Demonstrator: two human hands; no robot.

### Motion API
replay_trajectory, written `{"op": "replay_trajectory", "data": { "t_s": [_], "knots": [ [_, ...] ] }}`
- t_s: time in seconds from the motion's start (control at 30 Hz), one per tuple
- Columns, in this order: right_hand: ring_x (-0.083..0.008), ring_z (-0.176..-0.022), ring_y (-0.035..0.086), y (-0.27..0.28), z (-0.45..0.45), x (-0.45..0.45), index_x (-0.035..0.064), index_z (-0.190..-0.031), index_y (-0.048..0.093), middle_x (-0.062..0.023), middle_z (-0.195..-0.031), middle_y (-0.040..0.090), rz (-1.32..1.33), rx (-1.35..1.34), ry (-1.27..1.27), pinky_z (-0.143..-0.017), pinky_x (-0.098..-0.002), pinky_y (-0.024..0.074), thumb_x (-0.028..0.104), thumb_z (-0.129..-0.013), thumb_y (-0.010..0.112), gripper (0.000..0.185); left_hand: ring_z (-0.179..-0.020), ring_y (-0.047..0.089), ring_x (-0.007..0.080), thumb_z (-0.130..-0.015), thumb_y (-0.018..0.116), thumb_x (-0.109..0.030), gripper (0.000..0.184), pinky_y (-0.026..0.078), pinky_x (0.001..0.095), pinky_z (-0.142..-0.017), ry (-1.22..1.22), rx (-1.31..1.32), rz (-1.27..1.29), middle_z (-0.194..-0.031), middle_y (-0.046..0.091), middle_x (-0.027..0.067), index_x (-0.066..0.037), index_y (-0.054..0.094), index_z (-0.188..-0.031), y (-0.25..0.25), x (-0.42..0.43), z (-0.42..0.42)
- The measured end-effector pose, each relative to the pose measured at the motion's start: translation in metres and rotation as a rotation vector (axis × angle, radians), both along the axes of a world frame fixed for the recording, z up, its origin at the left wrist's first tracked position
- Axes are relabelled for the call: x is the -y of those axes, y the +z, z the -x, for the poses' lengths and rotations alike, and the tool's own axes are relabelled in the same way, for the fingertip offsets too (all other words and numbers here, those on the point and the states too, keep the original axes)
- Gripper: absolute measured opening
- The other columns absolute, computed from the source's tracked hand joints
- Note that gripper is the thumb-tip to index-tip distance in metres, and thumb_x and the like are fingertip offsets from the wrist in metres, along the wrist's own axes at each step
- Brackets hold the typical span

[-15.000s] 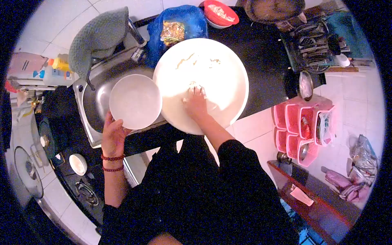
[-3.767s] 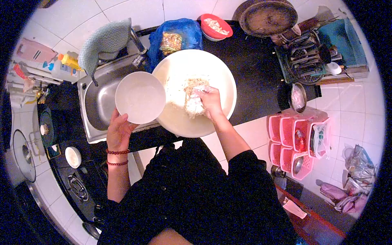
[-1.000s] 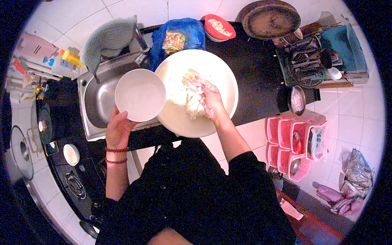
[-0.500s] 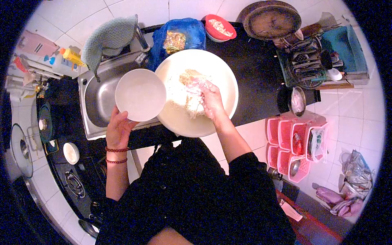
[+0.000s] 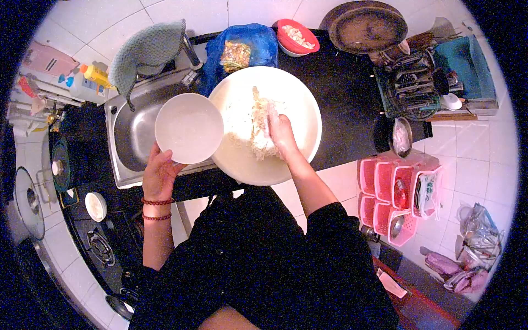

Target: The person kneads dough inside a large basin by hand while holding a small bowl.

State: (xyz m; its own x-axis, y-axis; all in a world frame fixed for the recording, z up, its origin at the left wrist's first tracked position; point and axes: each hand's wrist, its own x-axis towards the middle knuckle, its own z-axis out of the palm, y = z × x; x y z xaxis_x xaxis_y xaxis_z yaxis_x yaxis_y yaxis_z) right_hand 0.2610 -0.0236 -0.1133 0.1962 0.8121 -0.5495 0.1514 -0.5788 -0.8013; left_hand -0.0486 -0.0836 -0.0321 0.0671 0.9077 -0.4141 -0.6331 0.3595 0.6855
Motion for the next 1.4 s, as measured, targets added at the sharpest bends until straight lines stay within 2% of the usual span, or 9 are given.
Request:
{"op": "replay_trajectory", "data": {
  "t_s": [0.07,0.17,0.23,0.3,0.6,0.8,1.0,1.17,1.4],
  "knots": [
    [-0.015,-0.069,0.06,-0.015,-0.001,0.0,-0.0006,-0.1,0.062,-0.0066,-0.077,0.064,0.012,0.067,0.099,-0.068,-0.0283,0.0499,0.044,-0.097,0.045,0.048,-0.11,0.059,0.0252,-0.084,0.061,-0.006,0.056,0.057,0.0396,-0.084,-0.007,0.003,0.003,-0.124,0.054,0.0135,-0.005,0.038,-0.134,0.0,0.0,0.001],
    [-0.0299,-0.122,0.049,-0.034,0.012,0.005,0.0008,-0.124,0.055,-0.0219,-0.125,0.056,-0.436,0.286,0.382,-0.105,-0.0458,0.0332,0.053,-0.096,0.037,0.062,-0.11,0.059,0.0256,-0.083,0.061,-0.005,0.056,0.056,0.0406,-0.085,-0.01,0.001,0.006,-0.124,0.054,0.0136,-0.006,0.038,-0.135,-0.001,-0.001,0.001],
    [-0.0314,-0.143,0.019,-0.055,0.012,0.026,0.0063,-0.145,0.032,-0.0169,-0.154,0.022,-0.47,1.104,0.825,-0.116,-0.0473,0.0135,0.049,-0.093,0.043,0.068,-0.111,0.058,0.0255,-0.084,0.061,-0.006,0.056,0.056,0.0408,-0.085,-0.015,-0.002,0.011,-0.125,0.054,0.0137,-0.006,0.038,-0.135,0.001,-0.001,-0.001],
    [-0.0348,-0.141,0.023,-0.054,0.014,0.038,0.0072,-0.148,0.022,-0.016,-0.154,0.021,-0.451,1.148,0.9,-0.116,-0.0502,0.0137,0.047,-0.09,0.051,0.076,-0.111,0.058,0.0254,-0.084,0.06,-0.006,0.056,0.056,0.041,-0.086,-0.022,-0.009,0.011,-0.125,0.054,0.0137,-0.006,0.037,-0.135,0.001,-0.004,-0.001],
    [-0.0342,-0.136,0.033,-0.021,0.017,0.076,0.0067,-0.129,0.054,-0.0143,-0.148,0.035,-0.686,1.078,0.875,-0.112,-0.0491,0.0264,0.034,-0.091,0.053,0.047,-0.114,0.057,0.0243,-0.084,0.059,-0.007,0.055,0.055,0.0413,-0.087,-0.126,-0.017,0.003,-0.125,0.054,0.0119,-0.007,0.038,-0.135,0.0,-0.007,-0.009],
    [-0.031,-0.127,0.046,0.0,0.026,0.068,0.0122,-0.128,0.056,-0.0138,-0.146,0.038,-0.182,0.893,1.141,-0.101,-0.043,0.0417,0.024,-0.09,0.05,0.04,-0.112,0.058,0.0245,-0.084,0.059,-0.006,0.054,0.056,0.0398,-0.085,-0.12,-0.022,0.005,-0.125,0.054,0.0129,-0.006,0.039,-0.134,0.001,-0.006,-0.014],
    [-0.0379,-0.113,0.055,0.006,0.03,0.06,0.0084,-0.128,0.052,-0.0174,-0.139,0.045,-0.34,0.614,0.835,-0.095,-0.0407,0.0467,0.012,-0.089,0.047,0.039,-0.112,0.058,0.0242,-0.083,0.059,-0.006,0.055,0.055,0.0397,-0.086,-0.104,-0.024,-0.015,-0.126,0.054,0.012,-0.006,0.039,-0.134,0.005,-0.003,-0.015],
    [-0.0419,-0.129,0.04,-0.016,0.018,0.047,0.0086,-0.137,0.045,-0.0252,-0.144,0.035,-0.719,0.464,0.513,-0.11,-0.0439,0.0311,0.004,-0.079,0.05,0.058,-0.113,0.057,0.024,-0.083,0.059,-0.007,0.054,0.055,0.0393,-0.085,-0.045,-0.025,0.014,-0.126,0.054,0.0115,-0.006,0.04,-0.133,0.003,0.001,-0.01],
    [-0.0409,-0.124,0.046,-0.018,0.011,0.036,0.0069,-0.129,0.052,-0.0257,-0.137,0.044,-0.632,0.958,0.626,-0.101,-0.0436,0.0415,0.001,-0.07,0.058,0.06,-0.113,0.056,0.0245,-0.083,0.059,-0.007,0.054,0.054,0.0408,-0.086,-0.005,-0.032,0.026,-0.126,0.053,0.0105,-0.006,0.039,-0.134,-0.003,0.001,0.001]
  ]
}}
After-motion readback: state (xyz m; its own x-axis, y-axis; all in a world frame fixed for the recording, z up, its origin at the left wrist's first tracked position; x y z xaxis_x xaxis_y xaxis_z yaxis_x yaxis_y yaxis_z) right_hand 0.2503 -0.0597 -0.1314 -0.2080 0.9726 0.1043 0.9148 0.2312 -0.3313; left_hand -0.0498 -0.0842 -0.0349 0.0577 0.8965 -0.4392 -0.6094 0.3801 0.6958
